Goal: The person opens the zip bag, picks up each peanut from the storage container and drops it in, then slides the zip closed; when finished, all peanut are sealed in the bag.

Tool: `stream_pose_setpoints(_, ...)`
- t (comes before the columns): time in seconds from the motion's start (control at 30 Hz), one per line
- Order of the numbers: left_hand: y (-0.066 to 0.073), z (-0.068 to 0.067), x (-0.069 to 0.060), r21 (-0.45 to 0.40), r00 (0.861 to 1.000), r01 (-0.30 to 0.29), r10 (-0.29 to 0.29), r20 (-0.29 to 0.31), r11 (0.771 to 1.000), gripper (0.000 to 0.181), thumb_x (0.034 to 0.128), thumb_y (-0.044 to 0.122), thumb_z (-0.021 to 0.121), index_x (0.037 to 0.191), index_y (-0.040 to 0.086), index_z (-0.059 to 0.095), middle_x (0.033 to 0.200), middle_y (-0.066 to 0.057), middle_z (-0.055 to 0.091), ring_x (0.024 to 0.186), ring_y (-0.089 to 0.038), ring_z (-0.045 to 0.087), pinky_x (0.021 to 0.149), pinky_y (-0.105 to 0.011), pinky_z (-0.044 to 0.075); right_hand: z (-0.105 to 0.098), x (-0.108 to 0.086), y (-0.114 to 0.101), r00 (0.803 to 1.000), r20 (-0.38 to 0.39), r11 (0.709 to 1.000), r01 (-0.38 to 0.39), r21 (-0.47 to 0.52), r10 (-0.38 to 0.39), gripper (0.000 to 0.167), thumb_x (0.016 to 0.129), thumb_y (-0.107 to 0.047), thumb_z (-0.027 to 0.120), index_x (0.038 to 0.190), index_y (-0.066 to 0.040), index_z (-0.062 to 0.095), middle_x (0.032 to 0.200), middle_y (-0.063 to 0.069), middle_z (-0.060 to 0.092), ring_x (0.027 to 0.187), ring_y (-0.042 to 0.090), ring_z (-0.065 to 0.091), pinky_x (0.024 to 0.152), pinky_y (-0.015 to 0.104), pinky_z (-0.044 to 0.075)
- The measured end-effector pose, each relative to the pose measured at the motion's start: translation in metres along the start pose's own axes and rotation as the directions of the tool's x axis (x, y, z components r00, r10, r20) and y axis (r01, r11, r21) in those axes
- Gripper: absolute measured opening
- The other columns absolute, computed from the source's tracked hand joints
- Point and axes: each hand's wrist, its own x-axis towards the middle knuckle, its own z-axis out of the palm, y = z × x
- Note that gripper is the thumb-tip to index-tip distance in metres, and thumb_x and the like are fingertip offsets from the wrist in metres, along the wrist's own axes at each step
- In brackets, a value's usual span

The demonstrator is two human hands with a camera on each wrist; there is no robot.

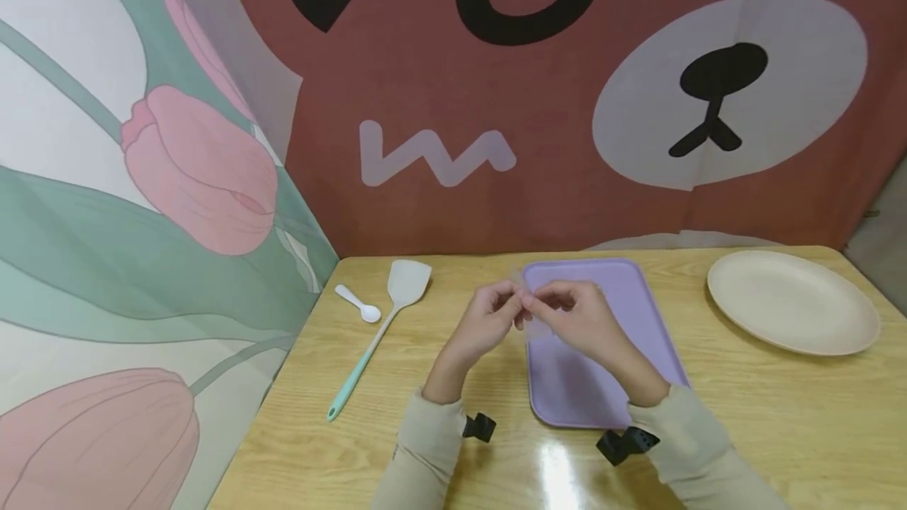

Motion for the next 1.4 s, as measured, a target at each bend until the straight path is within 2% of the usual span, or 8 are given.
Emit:
stream_pose_setpoints(0.47,-0.005,-0.006,-0.002,0.151,0.998,0.051,-0.047,-0.031,0.987,0.022,0.0996,0.006,0.053,0.082,-0.003,0.064,0.066,-0.002,0.055,0.059,-0.014,0.051,0.052,-0.024,0.040,0.003,0.001,0.006,0.999,0.020,0.997,0.034,-0.062,-0.033,0.017,0.093,-0.006,0.064,0.079,-0.008,0.073,0.068,0.001,0.064,0.060,0.012,0.053,0.052,0.025,0.043)
stream_pose_setpoints(0.8,-0.002,-0.021,-0.008,0.368,0.996,0.086,-0.074,-0.046,0.926,0.023,0.0894,0.005,0.053,0.067,0.005,0.059,0.055,0.002,0.045,0.048,-0.009,0.034,0.047,-0.024,0.032,-0.011,-0.001,0.021,0.997,-0.063,0.959,-0.050,-0.278,0.033,0.017,0.090,-0.005,0.065,0.075,-0.009,0.074,0.061,-0.006,0.064,0.055,0.009,0.057,0.055,0.029,0.045)
stream_pose_setpoints(0.97,-0.002,-0.021,-0.008,0.410,0.999,0.043,-0.029,-0.042,0.911,0.020,0.0947,0.011,0.057,0.076,0.008,0.066,0.063,0.002,0.056,0.054,-0.010,0.048,0.051,-0.023,0.040,-0.011,0.000,0.020,1.000,-0.023,0.958,-0.018,-0.286,0.012,0.014,0.090,-0.004,0.067,0.079,-0.005,0.075,0.059,-0.006,0.061,0.053,0.009,0.056,0.050,0.027,0.044)
stream_pose_setpoints(1.07,-0.004,-0.019,-0.009,0.431,0.997,-0.001,0.036,-0.074,0.902,0.014,0.0913,0.019,0.071,0.096,0.005,0.069,0.083,-0.004,0.065,0.073,-0.018,0.059,0.063,-0.029,0.049,-0.010,0.002,0.017,1.000,-0.019,0.953,0.003,-0.304,-0.009,0.013,0.089,-0.002,0.067,0.078,-0.005,0.074,0.060,-0.006,0.060,0.054,0.009,0.055,0.050,0.027,0.043)
stream_pose_setpoints(1.17,-0.007,-0.015,-0.009,0.521,0.994,-0.026,0.080,-0.080,0.853,0.064,0.0763,0.027,0.088,0.129,0.004,0.060,0.122,-0.009,0.062,0.112,-0.025,0.057,0.090,-0.042,0.049,-0.009,0.004,0.013,1.000,-0.008,0.949,0.012,-0.314,-0.015,0.014,0.089,-0.001,0.066,0.078,-0.005,0.074,0.060,-0.006,0.060,0.054,0.009,0.054,0.050,0.027,0.043)
stream_pose_setpoints(1.27,-0.010,-0.009,-0.007,0.630,0.996,-0.040,0.083,-0.039,0.776,0.105,0.0653,0.035,0.095,0.150,0.006,0.039,0.151,-0.009,0.043,0.138,-0.028,0.038,0.108,-0.053,0.034,-0.008,0.006,0.010,1.000,0.012,0.951,0.022,-0.310,-0.019,0.013,0.089,-0.002,0.066,0.079,-0.005,0.075,0.060,-0.007,0.061,0.054,0.009,0.055,0.051,0.027,0.045)
stream_pose_setpoints(1.33,-0.013,-0.004,-0.005,0.678,0.995,-0.062,0.099,-0.016,0.732,0.112,0.0643,0.038,0.095,0.153,0.005,0.034,0.155,-0.009,0.039,0.143,-0.027,0.033,0.111,-0.055,0.029,-0.006,0.007,0.008,0.999,0.021,0.949,0.030,-0.313,-0.024,0.012,0.088,-0.002,0.067,0.082,-0.004,0.076,0.061,-0.007,0.063,0.056,0.009,0.056,0.054,0.028,0.046)
stream_pose_setpoints(1.4,-0.015,-0.001,-0.005,0.692,0.990,-0.083,0.138,-0.023,0.717,0.106,0.0657,0.037,0.094,0.151,0.004,0.039,0.151,-0.009,0.044,0.139,-0.025,0.039,0.109,-0.055,0.030,-0.005,0.008,0.008,0.999,0.012,0.943,0.035,-0.331,-0.033,0.011,0.087,-0.003,0.067,0.082,-0.003,0.077,0.062,-0.006,0.064,0.057,0.009,0.057,0.055,0.030,0.047)
